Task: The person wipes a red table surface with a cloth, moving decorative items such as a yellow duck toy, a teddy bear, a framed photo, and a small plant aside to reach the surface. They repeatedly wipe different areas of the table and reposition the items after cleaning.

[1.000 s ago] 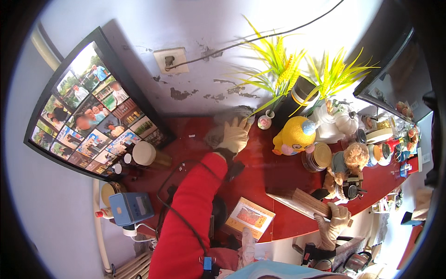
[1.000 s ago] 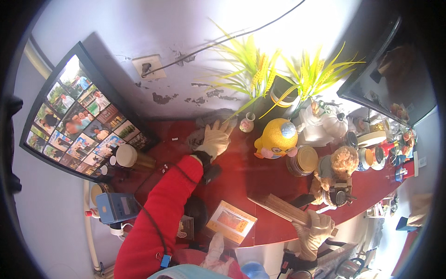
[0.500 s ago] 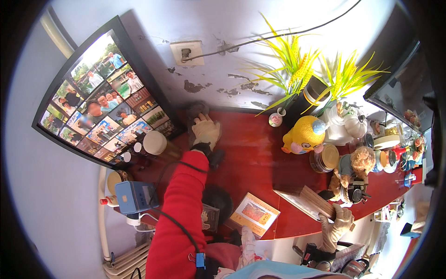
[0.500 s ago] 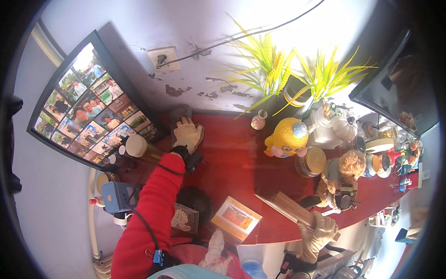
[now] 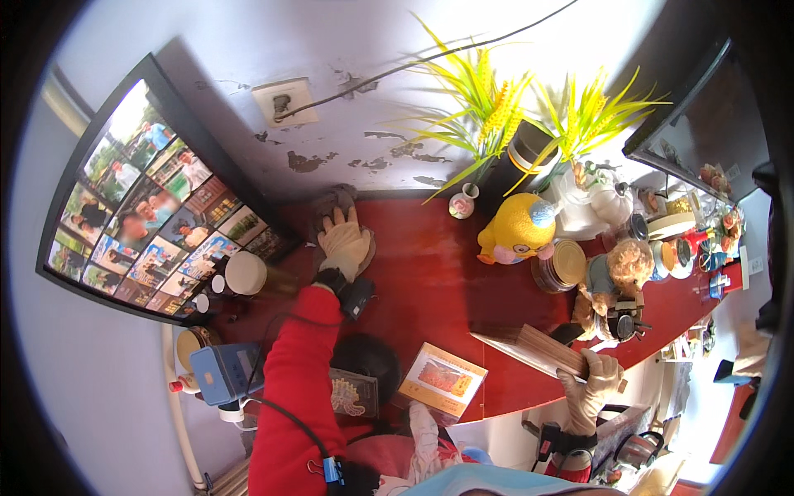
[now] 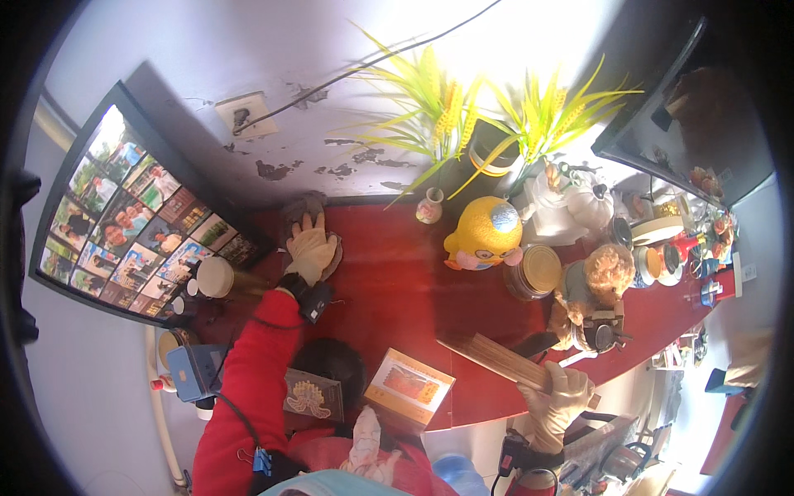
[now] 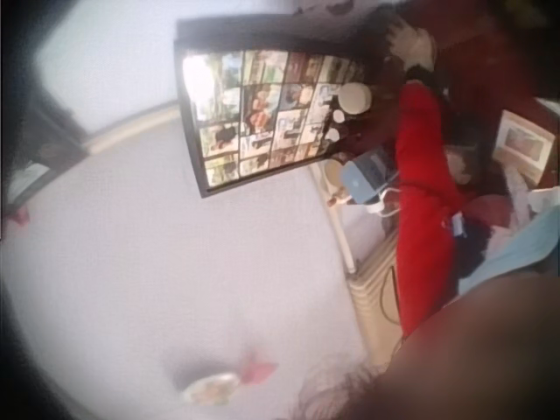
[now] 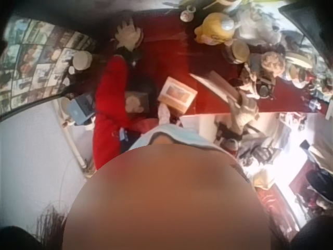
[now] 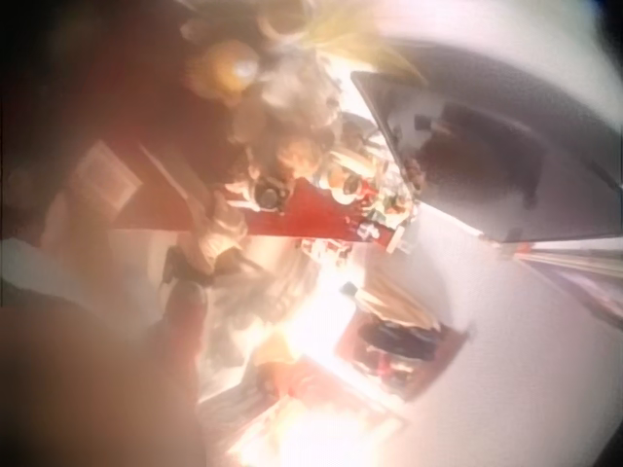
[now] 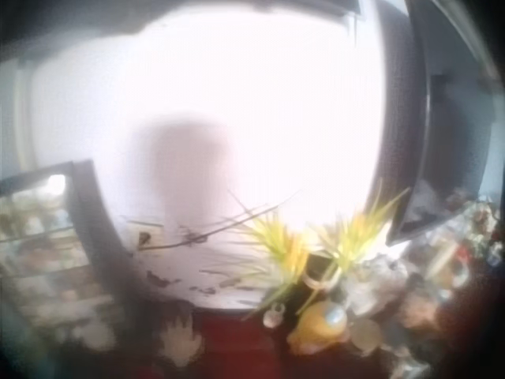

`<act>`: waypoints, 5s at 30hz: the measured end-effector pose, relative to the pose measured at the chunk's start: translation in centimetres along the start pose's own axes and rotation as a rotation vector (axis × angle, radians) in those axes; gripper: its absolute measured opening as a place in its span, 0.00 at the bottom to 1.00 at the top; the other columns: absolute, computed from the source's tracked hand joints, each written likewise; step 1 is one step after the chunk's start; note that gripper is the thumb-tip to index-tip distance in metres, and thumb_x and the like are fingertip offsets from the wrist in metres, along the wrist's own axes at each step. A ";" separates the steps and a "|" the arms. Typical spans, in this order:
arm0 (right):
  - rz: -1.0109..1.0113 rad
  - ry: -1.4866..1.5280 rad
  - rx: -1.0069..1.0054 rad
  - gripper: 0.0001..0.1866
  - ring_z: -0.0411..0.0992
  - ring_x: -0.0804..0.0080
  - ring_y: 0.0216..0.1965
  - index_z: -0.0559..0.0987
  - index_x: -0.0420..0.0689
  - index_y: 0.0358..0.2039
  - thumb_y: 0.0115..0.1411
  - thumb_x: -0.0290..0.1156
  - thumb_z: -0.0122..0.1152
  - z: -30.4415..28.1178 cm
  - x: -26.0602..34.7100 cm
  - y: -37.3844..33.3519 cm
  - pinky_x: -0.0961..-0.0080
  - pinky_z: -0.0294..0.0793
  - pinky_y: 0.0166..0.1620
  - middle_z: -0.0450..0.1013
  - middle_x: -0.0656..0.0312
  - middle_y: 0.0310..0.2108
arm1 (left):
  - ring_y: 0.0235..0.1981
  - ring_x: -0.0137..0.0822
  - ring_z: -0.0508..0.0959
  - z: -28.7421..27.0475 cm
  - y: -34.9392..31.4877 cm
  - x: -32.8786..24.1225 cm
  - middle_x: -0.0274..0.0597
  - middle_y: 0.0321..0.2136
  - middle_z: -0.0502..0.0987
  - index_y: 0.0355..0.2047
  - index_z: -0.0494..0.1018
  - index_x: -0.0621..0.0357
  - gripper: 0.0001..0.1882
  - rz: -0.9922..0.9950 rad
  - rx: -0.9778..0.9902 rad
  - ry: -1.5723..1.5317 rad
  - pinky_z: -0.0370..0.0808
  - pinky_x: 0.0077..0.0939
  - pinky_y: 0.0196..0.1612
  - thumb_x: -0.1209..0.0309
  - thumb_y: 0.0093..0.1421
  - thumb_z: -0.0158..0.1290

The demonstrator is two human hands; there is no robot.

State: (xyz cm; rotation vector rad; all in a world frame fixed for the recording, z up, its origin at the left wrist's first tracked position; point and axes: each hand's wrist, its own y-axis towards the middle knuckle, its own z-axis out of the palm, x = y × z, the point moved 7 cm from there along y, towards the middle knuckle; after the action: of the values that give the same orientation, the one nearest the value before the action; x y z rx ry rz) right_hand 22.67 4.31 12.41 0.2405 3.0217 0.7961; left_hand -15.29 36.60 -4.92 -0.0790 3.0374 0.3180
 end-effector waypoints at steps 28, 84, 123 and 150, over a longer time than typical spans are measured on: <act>-0.026 -0.022 -0.042 0.30 0.70 0.63 0.31 0.79 0.52 0.39 0.36 0.51 0.78 -0.2 0.2 0.0 0.63 0.66 0.40 0.69 0.66 0.26 | 0.56 0.55 0.67 2.3 1.4 2.1 0.50 0.56 0.69 0.60 0.65 0.62 0.33 -0.144 0.108 -0.123 0.72 0.53 0.52 0.57 0.58 0.56; -0.174 0.534 0.217 0.27 0.76 0.54 0.40 0.83 0.45 0.42 0.48 0.51 0.72 5.9 26.7 22.0 0.61 0.74 0.44 0.79 0.53 0.33 | 0.51 0.39 0.74 1.6 -11.0 -0.3 0.29 0.37 0.81 0.29 0.81 0.40 0.08 0.545 0.432 -0.352 0.64 0.43 0.56 0.70 0.54 0.53; -0.542 0.416 0.074 0.24 0.69 0.52 0.53 0.81 0.49 0.48 0.52 0.43 0.71 16.6 30.2 30.5 0.55 0.63 0.56 0.75 0.55 0.48 | 0.44 0.33 0.74 1.8 -10.8 0.5 0.23 0.29 0.78 0.23 0.78 0.38 0.08 0.556 0.243 -0.589 0.63 0.38 0.51 0.71 0.47 0.53; 0.107 0.385 0.619 0.37 0.64 0.52 0.61 0.72 0.44 0.61 0.50 0.35 0.74 12.7 8.9 -12.4 0.59 0.62 0.64 0.69 0.49 0.58 | 0.49 0.40 0.75 -0.5 -10.3 -1.7 0.34 0.37 0.82 0.31 0.82 0.43 0.09 0.604 0.458 -0.266 0.66 0.39 0.56 0.73 0.51 0.55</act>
State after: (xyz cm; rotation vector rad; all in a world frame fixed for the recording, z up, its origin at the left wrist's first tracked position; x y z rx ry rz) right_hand 12.70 1.24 -4.47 0.2757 3.5601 -0.1466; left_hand -12.98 26.46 -6.36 0.8406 2.7084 -0.3156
